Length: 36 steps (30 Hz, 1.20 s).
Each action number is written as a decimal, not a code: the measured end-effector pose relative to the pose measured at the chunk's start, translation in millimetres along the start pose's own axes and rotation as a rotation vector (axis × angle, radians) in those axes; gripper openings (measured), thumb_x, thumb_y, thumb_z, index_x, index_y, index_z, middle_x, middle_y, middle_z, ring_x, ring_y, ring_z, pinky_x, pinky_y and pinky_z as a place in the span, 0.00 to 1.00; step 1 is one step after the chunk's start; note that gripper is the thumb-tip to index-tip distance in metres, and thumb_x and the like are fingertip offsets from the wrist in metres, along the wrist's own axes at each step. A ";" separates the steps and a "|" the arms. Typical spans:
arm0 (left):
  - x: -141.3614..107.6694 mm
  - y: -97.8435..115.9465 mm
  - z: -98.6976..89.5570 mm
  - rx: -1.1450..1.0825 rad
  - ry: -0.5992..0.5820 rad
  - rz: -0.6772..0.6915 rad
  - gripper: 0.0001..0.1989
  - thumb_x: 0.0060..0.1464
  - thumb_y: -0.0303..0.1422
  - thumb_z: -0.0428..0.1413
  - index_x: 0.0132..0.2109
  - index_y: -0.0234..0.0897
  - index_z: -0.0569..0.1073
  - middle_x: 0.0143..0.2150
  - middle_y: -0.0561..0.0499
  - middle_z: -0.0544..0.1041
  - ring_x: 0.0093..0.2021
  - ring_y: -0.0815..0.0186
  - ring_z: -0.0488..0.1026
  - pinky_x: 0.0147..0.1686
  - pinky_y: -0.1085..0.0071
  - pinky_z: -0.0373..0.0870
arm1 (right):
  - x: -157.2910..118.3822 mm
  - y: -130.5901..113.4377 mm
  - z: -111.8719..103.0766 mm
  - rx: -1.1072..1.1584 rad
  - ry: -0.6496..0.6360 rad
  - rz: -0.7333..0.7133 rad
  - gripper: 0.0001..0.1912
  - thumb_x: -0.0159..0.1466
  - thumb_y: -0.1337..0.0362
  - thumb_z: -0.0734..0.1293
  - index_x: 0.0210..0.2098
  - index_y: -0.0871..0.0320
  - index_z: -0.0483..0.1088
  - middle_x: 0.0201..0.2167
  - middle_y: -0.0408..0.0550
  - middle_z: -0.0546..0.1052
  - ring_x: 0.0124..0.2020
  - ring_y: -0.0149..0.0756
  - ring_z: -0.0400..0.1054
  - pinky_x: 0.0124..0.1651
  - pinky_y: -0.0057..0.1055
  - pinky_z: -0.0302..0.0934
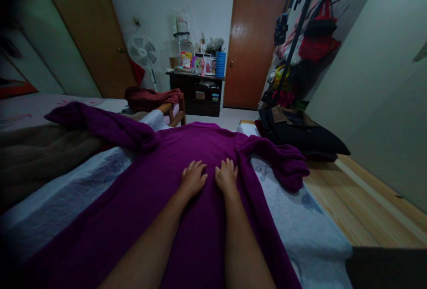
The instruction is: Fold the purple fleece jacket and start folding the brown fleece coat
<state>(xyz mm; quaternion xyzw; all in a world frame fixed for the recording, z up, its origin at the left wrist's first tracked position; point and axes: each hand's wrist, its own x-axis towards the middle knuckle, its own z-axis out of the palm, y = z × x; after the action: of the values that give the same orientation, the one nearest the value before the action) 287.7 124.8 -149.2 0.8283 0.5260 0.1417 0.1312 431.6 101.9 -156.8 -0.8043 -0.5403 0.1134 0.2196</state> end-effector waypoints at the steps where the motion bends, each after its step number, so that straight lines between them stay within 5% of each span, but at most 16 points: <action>1: -0.3 -3.5 0.1 0.027 -0.007 -0.042 0.23 0.58 0.38 0.50 0.60 0.43 0.67 0.67 0.47 0.62 0.68 0.50 0.52 0.63 0.48 0.52 | 0.4 5.7 -0.3 -0.060 -0.024 0.045 0.29 0.66 0.59 0.57 0.63 0.65 0.60 0.68 0.59 0.55 0.69 0.47 0.43 0.68 0.43 0.39; 5: -1.4 -9.4 4.3 0.075 -0.090 -0.123 0.29 0.57 0.45 0.51 0.65 0.46 0.62 0.71 0.44 0.53 0.70 0.42 0.44 0.63 0.40 0.44 | 4.1 21.6 -8.6 -0.139 -0.011 0.154 0.32 0.66 0.58 0.56 0.64 0.70 0.56 0.69 0.63 0.51 0.69 0.45 0.45 0.66 0.33 0.45; 12: 0.8 -8.8 5.7 0.069 -0.023 -0.120 0.28 0.57 0.45 0.51 0.63 0.47 0.64 0.69 0.46 0.57 0.69 0.43 0.47 0.63 0.42 0.45 | 9.9 10.4 -8.6 -0.235 -0.102 0.191 0.34 0.66 0.57 0.58 0.66 0.69 0.52 0.69 0.64 0.49 0.69 0.51 0.43 0.67 0.41 0.42; 21: 6.9 -13.3 2.0 -0.005 0.099 -0.128 0.20 0.58 0.33 0.50 0.57 0.44 0.69 0.63 0.49 0.67 0.64 0.56 0.58 0.61 0.55 0.56 | 56.1 -31.1 16.2 -0.207 -0.166 -0.183 0.28 0.70 0.56 0.53 0.67 0.57 0.53 0.69 0.52 0.54 0.69 0.42 0.44 0.67 0.42 0.39; 30: 8.1 -11.9 4.6 0.002 0.096 -0.112 0.21 0.58 0.35 0.51 0.58 0.45 0.69 0.64 0.48 0.66 0.64 0.56 0.57 0.61 0.54 0.55 | 84.2 -14.4 15.3 -0.356 -0.037 0.030 0.32 0.68 0.46 0.51 0.68 0.52 0.51 0.70 0.52 0.49 0.69 0.53 0.39 0.65 0.52 0.35; 36: 9.5 -11.3 7.6 0.009 0.118 -0.101 0.21 0.58 0.36 0.52 0.58 0.44 0.69 0.64 0.48 0.66 0.64 0.55 0.57 0.60 0.54 0.55 | 86.6 -12.2 22.8 -0.354 0.037 0.017 0.32 0.68 0.47 0.52 0.67 0.51 0.53 0.69 0.52 0.52 0.68 0.54 0.42 0.65 0.51 0.37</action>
<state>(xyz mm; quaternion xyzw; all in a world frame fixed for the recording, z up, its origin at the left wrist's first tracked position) 285.0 137.5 -159.4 0.7914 0.5746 0.1813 0.1034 445.9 190.6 -166.3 -0.8368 -0.5410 0.0034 0.0836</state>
